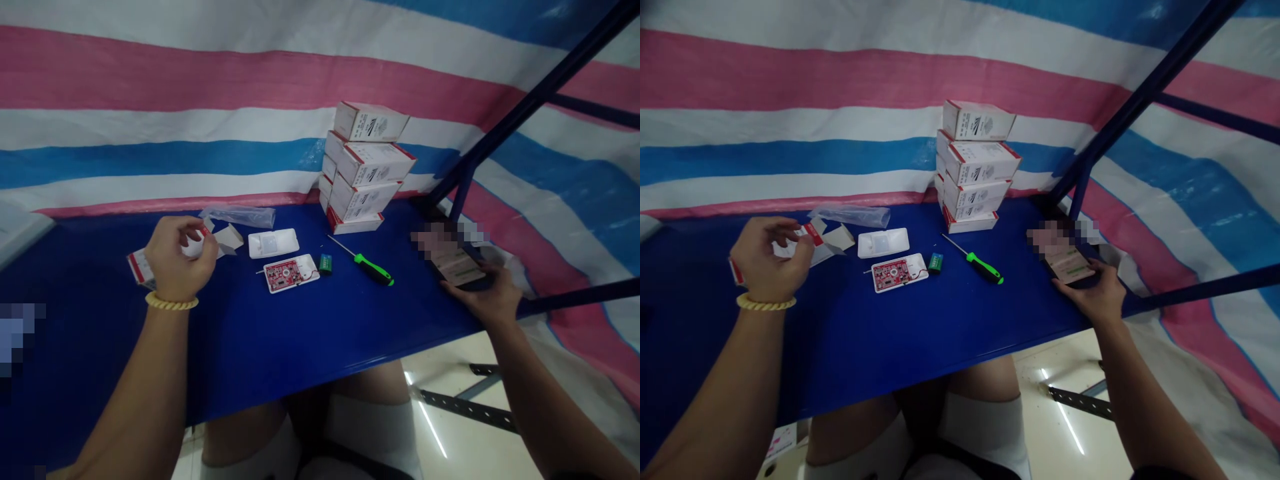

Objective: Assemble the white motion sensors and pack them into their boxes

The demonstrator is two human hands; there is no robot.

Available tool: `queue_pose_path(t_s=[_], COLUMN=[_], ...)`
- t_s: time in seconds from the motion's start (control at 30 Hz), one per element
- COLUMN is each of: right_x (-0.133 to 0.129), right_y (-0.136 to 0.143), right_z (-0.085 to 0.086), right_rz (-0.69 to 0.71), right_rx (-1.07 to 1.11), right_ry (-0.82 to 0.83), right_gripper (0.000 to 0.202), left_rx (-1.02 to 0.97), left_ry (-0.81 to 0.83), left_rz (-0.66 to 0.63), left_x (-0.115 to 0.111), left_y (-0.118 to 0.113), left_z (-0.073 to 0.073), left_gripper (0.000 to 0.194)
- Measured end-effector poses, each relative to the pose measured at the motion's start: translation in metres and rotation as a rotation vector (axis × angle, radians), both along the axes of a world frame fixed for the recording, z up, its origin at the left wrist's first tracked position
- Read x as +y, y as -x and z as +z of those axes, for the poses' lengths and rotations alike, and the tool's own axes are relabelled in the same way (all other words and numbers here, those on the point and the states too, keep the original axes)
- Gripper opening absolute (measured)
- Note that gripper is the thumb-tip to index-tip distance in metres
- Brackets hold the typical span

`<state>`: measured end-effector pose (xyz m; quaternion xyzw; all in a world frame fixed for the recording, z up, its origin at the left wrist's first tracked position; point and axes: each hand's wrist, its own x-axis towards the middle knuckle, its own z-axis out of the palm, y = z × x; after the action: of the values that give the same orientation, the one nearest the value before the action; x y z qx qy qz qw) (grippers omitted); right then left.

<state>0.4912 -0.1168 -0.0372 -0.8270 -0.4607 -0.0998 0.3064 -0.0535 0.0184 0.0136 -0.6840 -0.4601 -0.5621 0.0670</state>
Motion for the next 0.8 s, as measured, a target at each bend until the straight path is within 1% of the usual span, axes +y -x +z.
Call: queue_pose_path(t_s=[0.1, 0.17, 0.23, 0.33, 0.47, 0.57, 0.63, 0.73, 0.8], right_x=[0.003, 0.006, 0.007, 0.005, -0.003, -0.006, -0.006, -0.005, -0.005], right_y=[-0.004, -0.007, -0.007, -0.006, -0.006, -0.009, -0.011, -0.013, -0.014], right_z=[-0.002, -0.002, -0.001, -0.001, -0.006, -0.012, -0.015, -0.016, -0.016], right_rz=[0.010, 0.008, 0.004, 0.007, -0.052, 0.008, 0.065, 0.113, 0.133], right_rx=[0.109, 0.168, 0.166, 0.107, 0.008, -0.084, -0.141, -0.183, -0.189], right_ry=[0.027, 0.057, 0.085, 0.128, 0.171, 0.100, 0.020, -0.022, -0.016], right_gripper=[0.090, 0.098, 0.100, 0.096, 0.087, 0.071, 0.064, 0.060, 0.061], left_rx=[0.001, -0.012, -0.028, -0.032, -0.051, -0.043, -0.035, -0.014, -0.001], left_ry=[0.041, 0.015, -0.003, 0.020, 0.052, 0.058, 0.054, 0.047, 0.030], left_rz=[-0.002, 0.008, 0.026, 0.031, 0.027, 0.001, 0.029, 0.078, 0.073], left_x=[0.001, 0.002, 0.002, 0.000, -0.001, -0.001, 0.000, -0.001, -0.002], left_y=[0.001, 0.000, 0.000, 0.000, 0.002, 0.003, 0.002, 0.000, 0.000], left_z=[-0.002, -0.003, -0.004, -0.003, -0.002, -0.003, -0.003, -0.002, -0.002], left_gripper=[0.025, 0.026, 0.026, 0.024, 0.024, 0.024, 0.025, 0.026, 0.025])
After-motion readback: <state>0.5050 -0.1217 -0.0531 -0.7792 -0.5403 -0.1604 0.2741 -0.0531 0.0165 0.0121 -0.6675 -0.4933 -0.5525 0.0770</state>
